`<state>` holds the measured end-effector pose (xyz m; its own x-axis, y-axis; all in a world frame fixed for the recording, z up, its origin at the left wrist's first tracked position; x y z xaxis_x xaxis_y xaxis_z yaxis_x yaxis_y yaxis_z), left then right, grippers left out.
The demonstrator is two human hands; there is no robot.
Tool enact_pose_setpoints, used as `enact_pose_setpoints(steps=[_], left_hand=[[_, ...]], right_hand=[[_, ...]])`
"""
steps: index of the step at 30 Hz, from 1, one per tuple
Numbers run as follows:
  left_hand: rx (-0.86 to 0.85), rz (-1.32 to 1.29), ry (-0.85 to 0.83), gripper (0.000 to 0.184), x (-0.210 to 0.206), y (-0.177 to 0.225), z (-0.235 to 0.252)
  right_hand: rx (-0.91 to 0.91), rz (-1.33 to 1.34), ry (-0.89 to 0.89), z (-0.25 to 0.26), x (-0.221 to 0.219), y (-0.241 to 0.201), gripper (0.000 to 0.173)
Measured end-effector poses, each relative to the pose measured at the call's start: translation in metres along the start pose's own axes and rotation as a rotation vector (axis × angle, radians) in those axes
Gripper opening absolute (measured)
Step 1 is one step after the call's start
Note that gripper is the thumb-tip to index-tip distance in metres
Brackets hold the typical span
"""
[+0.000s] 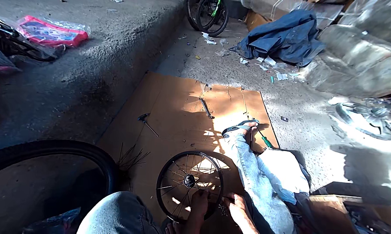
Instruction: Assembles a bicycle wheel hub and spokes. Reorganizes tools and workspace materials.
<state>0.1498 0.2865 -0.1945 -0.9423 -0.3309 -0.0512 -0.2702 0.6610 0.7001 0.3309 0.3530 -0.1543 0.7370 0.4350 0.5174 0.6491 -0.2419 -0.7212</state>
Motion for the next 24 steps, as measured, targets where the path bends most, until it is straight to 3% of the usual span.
enact_pose_setpoints(steps=[5, 24], left_hand=[[0.002, 0.002, -0.002, 0.034, -0.001, 0.001, -0.001], [0.009, 0.073, 0.006, 0.034, 0.001, -0.005, 0.005]], right_hand=[[-0.019, 0.168, 0.018, 0.003, -0.007, 0.014, 0.012], [-0.023, 0.083, 0.045, -0.003, -0.010, 0.008, 0.009]])
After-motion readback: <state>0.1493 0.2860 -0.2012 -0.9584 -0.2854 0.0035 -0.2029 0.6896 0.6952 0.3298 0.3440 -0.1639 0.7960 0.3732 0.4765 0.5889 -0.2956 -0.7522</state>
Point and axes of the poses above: each hand's wrist, its own z-axis towards the middle knuckle, its own x-axis out of the back of the hand, y = z × x, the point moved 10 cm from there along z, towards the middle knuckle, and after that the axes turned 5 degrees about -y, right-handed, at the moved point
